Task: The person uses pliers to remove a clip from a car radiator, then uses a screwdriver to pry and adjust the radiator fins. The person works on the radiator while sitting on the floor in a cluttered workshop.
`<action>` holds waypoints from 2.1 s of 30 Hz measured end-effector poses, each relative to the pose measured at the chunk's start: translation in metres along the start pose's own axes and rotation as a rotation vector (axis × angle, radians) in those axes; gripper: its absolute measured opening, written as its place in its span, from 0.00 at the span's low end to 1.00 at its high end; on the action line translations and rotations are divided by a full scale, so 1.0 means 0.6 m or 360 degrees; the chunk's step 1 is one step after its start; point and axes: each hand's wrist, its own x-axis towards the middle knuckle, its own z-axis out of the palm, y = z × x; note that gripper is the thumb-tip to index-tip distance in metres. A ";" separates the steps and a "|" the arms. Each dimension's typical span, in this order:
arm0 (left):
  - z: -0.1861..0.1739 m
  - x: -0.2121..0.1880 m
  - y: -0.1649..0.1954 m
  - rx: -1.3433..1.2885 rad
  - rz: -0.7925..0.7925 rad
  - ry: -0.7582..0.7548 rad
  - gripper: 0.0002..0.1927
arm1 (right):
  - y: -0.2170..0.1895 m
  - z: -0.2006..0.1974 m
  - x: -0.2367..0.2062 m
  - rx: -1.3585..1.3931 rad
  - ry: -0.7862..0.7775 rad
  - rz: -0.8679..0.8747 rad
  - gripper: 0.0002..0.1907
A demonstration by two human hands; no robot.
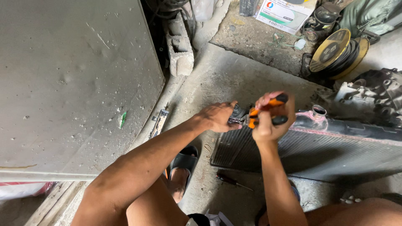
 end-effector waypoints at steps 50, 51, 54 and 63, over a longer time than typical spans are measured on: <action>-0.007 0.020 -0.002 -0.0005 -0.0022 0.0119 0.48 | 0.083 -0.036 0.110 -0.0270 -0.0066 0.0318 0.19; -0.011 0.019 -0.001 0.0001 -0.0050 0.0094 0.48 | 0.074 -0.038 0.106 -0.0228 -0.0105 0.0287 0.20; -0.019 0.018 0.002 0.0056 0.0022 0.0162 0.46 | 0.042 -0.051 0.087 -0.0056 -0.0119 0.0238 0.25; -0.019 0.020 0.004 0.0034 -0.0041 0.0054 0.45 | -0.007 -0.072 0.069 0.0189 0.0144 0.0161 0.28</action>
